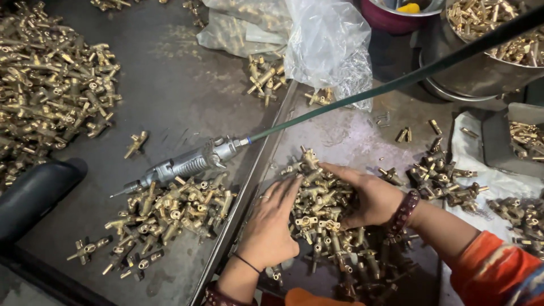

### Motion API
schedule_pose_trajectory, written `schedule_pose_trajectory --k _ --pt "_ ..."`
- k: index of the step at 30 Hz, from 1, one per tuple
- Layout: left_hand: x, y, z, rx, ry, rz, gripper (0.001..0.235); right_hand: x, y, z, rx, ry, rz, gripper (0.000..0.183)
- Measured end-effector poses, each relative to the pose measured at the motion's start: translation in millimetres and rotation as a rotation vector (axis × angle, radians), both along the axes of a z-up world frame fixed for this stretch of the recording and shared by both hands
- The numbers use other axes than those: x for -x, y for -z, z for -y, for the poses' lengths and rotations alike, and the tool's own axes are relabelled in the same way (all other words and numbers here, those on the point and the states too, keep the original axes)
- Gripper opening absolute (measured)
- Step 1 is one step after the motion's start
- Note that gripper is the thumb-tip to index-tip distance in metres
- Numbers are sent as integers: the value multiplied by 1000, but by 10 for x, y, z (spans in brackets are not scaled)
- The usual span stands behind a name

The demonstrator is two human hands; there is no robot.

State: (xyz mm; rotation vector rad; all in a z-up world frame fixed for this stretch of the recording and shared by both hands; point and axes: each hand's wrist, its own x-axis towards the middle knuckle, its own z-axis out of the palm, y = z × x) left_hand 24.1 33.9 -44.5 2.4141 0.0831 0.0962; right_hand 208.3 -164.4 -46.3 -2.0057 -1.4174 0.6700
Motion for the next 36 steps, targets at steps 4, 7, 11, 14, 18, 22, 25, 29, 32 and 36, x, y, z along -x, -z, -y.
schedule_pose_trajectory --k 4,7,11,14,18,22,25,29,32,36 --pt "-27 -44 26 15 -21 -13 113 12 -41 11 -53 11 -79 125" --pt "-70 28 20 146 -128 60 103 34 -61 -1 -71 41 -182 119" --pt "-75 -14 -3 219 -99 49 102 26 20 11 -83 53 -221 121" --pt "-86 -102 39 614 -122 -9 107 50 77 27 -154 66 -258 121" --pt "-84 123 19 826 -22 154 107 154 29 -43 -185 122 -512 115" --pt "-90 37 51 909 -40 124 103 160 37 -9 -224 98 -477 111" --pt "-62 -19 62 975 -1 180 102 207 -183 4 -132 227 -658 109" --pt "51 -486 29 978 -46 248 100 243 -556 -95 -210 170 -528 104" --pt "225 -756 -70 1244 -57 277 103 309 -871 -362 -272 123 -636 104" --pt "613 -1065 -362 1213 -241 344 102 516 -1125 -895 -280 -81 -617 100"
